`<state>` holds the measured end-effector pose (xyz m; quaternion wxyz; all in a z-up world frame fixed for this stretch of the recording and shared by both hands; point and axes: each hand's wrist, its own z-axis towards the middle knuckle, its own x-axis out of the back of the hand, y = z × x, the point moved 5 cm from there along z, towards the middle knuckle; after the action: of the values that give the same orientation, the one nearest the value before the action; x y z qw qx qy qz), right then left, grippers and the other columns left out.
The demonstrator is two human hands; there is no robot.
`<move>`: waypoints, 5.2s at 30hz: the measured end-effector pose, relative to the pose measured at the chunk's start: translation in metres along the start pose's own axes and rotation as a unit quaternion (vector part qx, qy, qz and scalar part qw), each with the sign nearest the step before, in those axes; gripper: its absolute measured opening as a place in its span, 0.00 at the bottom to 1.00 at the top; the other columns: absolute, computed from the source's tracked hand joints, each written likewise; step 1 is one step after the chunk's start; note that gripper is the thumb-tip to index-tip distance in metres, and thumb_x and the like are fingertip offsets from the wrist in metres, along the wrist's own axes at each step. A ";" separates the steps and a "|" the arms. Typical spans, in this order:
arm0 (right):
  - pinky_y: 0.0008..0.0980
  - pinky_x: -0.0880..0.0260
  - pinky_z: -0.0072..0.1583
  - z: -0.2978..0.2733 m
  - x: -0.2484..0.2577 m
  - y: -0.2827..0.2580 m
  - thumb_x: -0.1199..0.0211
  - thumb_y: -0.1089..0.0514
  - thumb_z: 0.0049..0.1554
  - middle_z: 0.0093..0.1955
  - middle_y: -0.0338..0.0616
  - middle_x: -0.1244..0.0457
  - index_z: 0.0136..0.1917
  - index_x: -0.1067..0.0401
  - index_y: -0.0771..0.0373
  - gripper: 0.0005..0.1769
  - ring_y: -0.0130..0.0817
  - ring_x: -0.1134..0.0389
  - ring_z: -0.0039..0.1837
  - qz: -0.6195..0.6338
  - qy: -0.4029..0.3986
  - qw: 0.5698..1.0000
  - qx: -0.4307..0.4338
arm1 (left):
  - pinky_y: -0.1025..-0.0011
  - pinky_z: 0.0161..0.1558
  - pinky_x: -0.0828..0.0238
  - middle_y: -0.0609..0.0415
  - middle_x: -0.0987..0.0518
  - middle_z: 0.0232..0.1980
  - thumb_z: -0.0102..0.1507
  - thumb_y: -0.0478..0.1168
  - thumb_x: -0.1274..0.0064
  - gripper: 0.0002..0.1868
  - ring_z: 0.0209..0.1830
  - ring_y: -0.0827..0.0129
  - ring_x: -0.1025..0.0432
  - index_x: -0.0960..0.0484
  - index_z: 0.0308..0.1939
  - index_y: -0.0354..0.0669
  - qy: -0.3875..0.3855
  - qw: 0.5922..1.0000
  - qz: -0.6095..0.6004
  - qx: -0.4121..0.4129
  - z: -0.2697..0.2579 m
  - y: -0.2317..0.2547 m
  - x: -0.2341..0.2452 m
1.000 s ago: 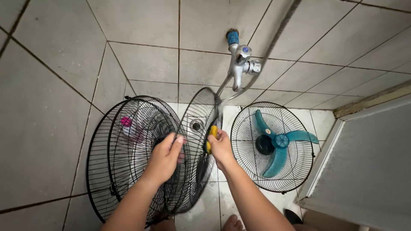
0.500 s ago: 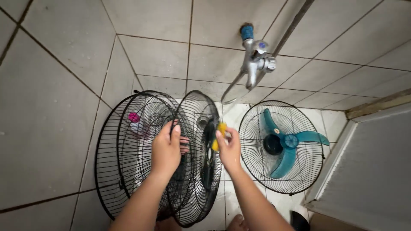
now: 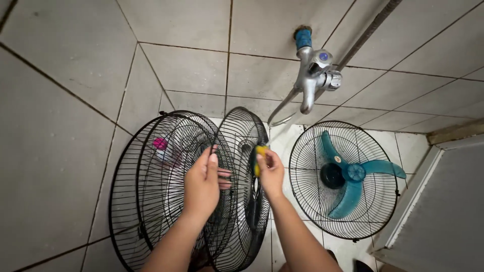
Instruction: The person washes electric fan parts under running water from a tap, scrubbing the grilles and the fan blades with a sponge.
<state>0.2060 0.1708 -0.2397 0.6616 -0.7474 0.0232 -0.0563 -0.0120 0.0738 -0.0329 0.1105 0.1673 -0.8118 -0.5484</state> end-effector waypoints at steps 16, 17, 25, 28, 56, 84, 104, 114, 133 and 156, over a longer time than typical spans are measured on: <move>0.37 0.35 0.51 0.123 0.014 -0.023 0.49 0.59 0.66 0.50 0.48 0.37 0.58 0.33 0.67 0.11 0.37 0.37 0.49 -0.004 0.001 0.997 -0.071 | 0.72 0.30 0.18 0.49 0.18 0.30 0.70 0.47 0.62 0.25 0.25 0.70 0.21 0.30 0.71 0.50 -0.075 0.996 0.028 0.038 -0.007 -0.002 0.000; 0.35 0.35 0.55 0.115 -0.001 -0.052 0.48 0.59 0.65 0.51 0.46 0.36 0.58 0.33 0.65 0.11 0.36 0.36 0.52 -0.025 -0.005 1.000 -0.003 | 0.71 0.30 0.18 0.49 0.18 0.30 0.70 0.47 0.62 0.25 0.25 0.70 0.21 0.30 0.71 0.49 -0.074 0.996 0.020 0.039 -0.007 -0.001 0.000; 0.39 0.42 0.67 0.004 -0.050 -0.181 0.45 0.61 0.61 0.59 0.54 0.41 0.56 0.33 0.65 0.10 0.44 0.40 0.63 -0.182 -0.054 0.916 0.352 | 0.71 0.29 0.19 0.49 0.19 0.29 0.70 0.46 0.61 0.26 0.24 0.70 0.23 0.30 0.72 0.50 -0.066 0.997 0.010 0.026 -0.009 -0.005 0.003; 0.37 0.38 0.65 0.040 -0.035 -0.173 0.47 0.60 0.64 0.58 0.53 0.41 0.57 0.34 0.66 0.10 0.42 0.39 0.61 -0.164 -0.055 0.933 0.314 | 0.72 0.29 0.18 0.49 0.18 0.28 0.70 0.46 0.61 0.25 0.25 0.70 0.21 0.29 0.70 0.46 -0.083 0.996 0.024 -0.006 -0.018 -0.003 0.000; 0.33 0.33 0.55 0.052 0.065 0.044 0.57 0.46 0.65 0.50 0.43 0.37 0.56 0.35 0.61 0.18 0.32 0.36 0.51 0.123 0.086 0.982 -0.112 | 0.71 0.30 0.22 0.52 0.17 0.37 0.67 0.47 0.52 0.18 0.30 0.67 0.20 0.22 0.52 0.36 -0.035 0.996 0.059 0.061 -0.004 0.006 0.028; 0.41 0.33 0.56 0.031 -0.055 -0.013 0.44 0.60 0.62 0.55 0.57 0.39 0.57 0.36 0.69 0.12 0.45 0.36 0.53 -0.185 0.047 0.966 0.174 | 0.70 0.26 0.21 0.57 0.29 0.23 0.71 0.50 0.63 0.22 0.22 0.74 0.27 0.23 0.60 0.43 0.055 0.997 -0.048 0.015 0.003 -0.016 0.040; 0.38 0.31 0.54 0.049 -0.022 0.032 0.38 0.62 0.60 0.51 0.47 0.38 0.55 0.33 0.64 0.11 0.37 0.34 0.50 -0.148 -0.127 0.969 0.150 | 0.72 0.25 0.21 0.55 0.28 0.25 0.72 0.49 0.63 0.22 0.22 0.75 0.28 0.22 0.60 0.41 0.097 0.994 -0.046 0.003 0.021 -0.018 0.031; 0.44 0.31 0.53 0.045 0.031 0.055 0.43 0.58 0.62 0.48 0.53 0.35 0.55 0.35 0.67 0.12 0.48 0.33 0.49 -0.189 0.024 0.980 0.053 | 0.73 0.25 0.23 0.56 0.25 0.24 0.71 0.48 0.61 0.23 0.21 0.76 0.28 0.22 0.63 0.42 0.073 0.997 -0.020 -0.003 0.021 -0.010 0.028; 0.30 0.36 0.49 0.113 0.018 0.010 0.49 0.57 0.65 0.48 0.41 0.38 0.57 0.36 0.62 0.10 0.27 0.38 0.48 0.046 -0.047 0.998 0.014 | 0.71 0.26 0.20 0.57 0.22 0.28 0.68 0.46 0.58 0.23 0.19 0.74 0.26 0.23 0.65 0.47 -0.082 0.994 -0.015 0.073 -0.016 -0.015 0.029; 0.35 0.36 0.55 0.103 0.032 0.004 0.54 0.52 0.64 0.48 0.50 0.38 0.56 0.37 0.65 0.15 0.39 0.37 0.50 -0.131 0.015 0.985 0.113 | 0.74 0.23 0.22 0.53 0.19 0.24 0.68 0.45 0.56 0.16 0.20 0.73 0.23 0.18 0.44 0.36 -0.098 0.989 0.107 -0.004 -0.042 -0.006 0.039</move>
<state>0.2496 0.2683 -0.2537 0.7282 -0.6635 -0.0719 -0.1559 -0.0315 0.0207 -0.0228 0.0896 0.0247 -0.8298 -0.5502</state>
